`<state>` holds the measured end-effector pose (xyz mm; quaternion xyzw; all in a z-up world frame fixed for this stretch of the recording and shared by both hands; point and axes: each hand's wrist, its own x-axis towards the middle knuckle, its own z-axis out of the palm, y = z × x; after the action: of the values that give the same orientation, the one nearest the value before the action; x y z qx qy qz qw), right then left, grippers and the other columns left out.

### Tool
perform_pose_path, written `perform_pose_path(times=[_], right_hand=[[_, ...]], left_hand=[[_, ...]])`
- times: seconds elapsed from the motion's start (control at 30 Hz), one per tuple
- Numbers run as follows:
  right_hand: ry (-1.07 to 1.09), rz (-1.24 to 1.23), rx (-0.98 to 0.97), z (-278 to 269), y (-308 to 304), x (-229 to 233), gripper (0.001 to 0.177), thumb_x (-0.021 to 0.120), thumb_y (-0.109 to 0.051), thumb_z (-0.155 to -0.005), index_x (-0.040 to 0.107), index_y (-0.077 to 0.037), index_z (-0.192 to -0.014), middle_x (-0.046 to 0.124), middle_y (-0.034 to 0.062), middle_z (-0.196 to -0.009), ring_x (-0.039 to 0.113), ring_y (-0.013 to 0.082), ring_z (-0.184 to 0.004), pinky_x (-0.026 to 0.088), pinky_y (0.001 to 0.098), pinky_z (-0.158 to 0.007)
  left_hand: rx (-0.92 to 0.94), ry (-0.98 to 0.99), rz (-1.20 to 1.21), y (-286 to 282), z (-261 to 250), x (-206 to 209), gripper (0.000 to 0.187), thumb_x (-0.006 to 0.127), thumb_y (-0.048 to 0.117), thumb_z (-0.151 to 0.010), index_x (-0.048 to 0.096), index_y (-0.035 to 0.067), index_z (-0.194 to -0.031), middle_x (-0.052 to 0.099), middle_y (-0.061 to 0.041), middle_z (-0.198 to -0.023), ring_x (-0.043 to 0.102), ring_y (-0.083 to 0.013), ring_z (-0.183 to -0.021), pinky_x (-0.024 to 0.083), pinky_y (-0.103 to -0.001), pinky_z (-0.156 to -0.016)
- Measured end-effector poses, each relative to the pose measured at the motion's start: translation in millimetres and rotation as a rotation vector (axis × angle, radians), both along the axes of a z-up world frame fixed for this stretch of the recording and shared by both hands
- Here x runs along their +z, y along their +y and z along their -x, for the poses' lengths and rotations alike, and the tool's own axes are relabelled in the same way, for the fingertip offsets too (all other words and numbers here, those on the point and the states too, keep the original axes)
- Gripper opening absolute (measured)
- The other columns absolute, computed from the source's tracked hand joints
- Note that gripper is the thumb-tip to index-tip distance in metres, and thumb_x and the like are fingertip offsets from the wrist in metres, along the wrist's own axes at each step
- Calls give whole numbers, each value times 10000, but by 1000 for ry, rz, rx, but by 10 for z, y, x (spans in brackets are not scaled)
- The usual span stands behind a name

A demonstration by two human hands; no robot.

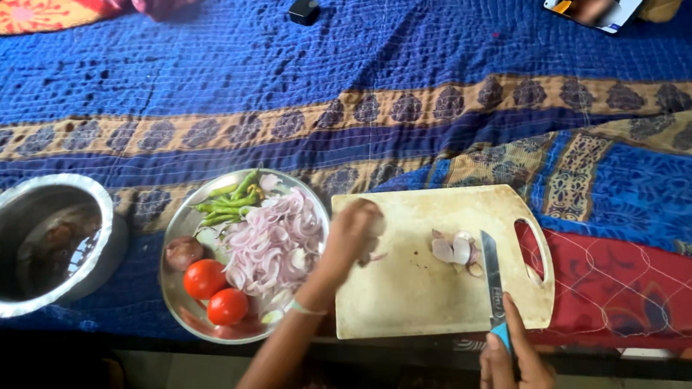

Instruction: The person peels and slices an onion with a knife on a cutting board, then uses the knife to move the sliced pieces into a plate containing other vegetables.

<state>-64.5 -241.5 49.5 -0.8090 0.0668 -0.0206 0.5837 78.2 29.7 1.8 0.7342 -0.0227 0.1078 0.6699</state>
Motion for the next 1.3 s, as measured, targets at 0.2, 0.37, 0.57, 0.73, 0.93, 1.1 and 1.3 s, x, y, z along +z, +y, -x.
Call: perform_pose_path(times=[0.2, 0.37, 0.57, 0.73, 0.93, 1.1, 1.3], right_hand=[[25, -111, 0, -7, 27, -101, 610, 549, -91, -926, 459, -133, -1528, 516, 38, -512, 469, 97, -343, 416, 275, -326], [-52, -120, 57, -8, 80, -161, 592, 544, -98, -940, 468, -106, -1527, 514, 34, -496, 461, 96, -329, 396, 266, -327], [-16, -83, 8, 12, 21, -86, 581, 538, -94, -940, 467, -111, -1517, 525, 39, -502, 477, 105, -337, 408, 275, -332], [-13, -116, 14, 21, -31, -190, 595, 541, -99, -935, 465, -128, -1525, 507, 37, -498, 461, 102, -334, 402, 278, -321], [51, -84, 52, -14, 41, -238, 617, 559, -98, -935, 467, -183, -1539, 488, 41, -459, 449, 103, -318, 385, 278, -327], [70, -54, 78, -49, 102, -180, 620, 552, -101, -936, 457, -200, -1540, 484, 20, -478, 448, 88, -344, 402, 271, -338], [81, -79, 43, -44, 127, -131, 606, 539, -77, -937, 462, -173, -1531, 490, 18, -508, 421, 80, -366, 378, 272, -339]], left_hand=[[-2, 539, 876, 1055, 313, 550, 267, 615, 407, -953, 689, 161, -1027, 672, -16, -821, 622, -114, -624, 383, -212, -420], [80, 424, 811, 1473, 568, 818, 225, 667, 241, -955, 665, 82, -1114, 688, -3, -873, 679, -126, -729, 393, -171, -456], [110, 343, 647, 1498, 586, 645, 179, 620, 171, -995, 647, 69, -1140, 638, 19, -928, 517, -48, -612, 303, -173, -427], [226, 301, 506, 1390, 613, 659, 215, 557, 302, -1028, 590, 100, -963, 527, 22, -692, 373, -40, -454, 204, -206, -358], [362, 193, 521, 1422, 606, 563, 427, 564, 341, -1048, 457, 113, -704, 358, 46, -519, 274, -61, -363, 165, -253, -321], [426, 209, 588, 1508, 595, 526, 367, 575, 278, -957, 418, 138, -657, 395, 21, -508, 271, -74, -339, 168, -261, -316], [209, 422, 556, 1535, 639, 706, 90, 576, 171, -947, 624, 133, -881, 608, -9, -736, 532, -98, -552, 316, -216, -421]])
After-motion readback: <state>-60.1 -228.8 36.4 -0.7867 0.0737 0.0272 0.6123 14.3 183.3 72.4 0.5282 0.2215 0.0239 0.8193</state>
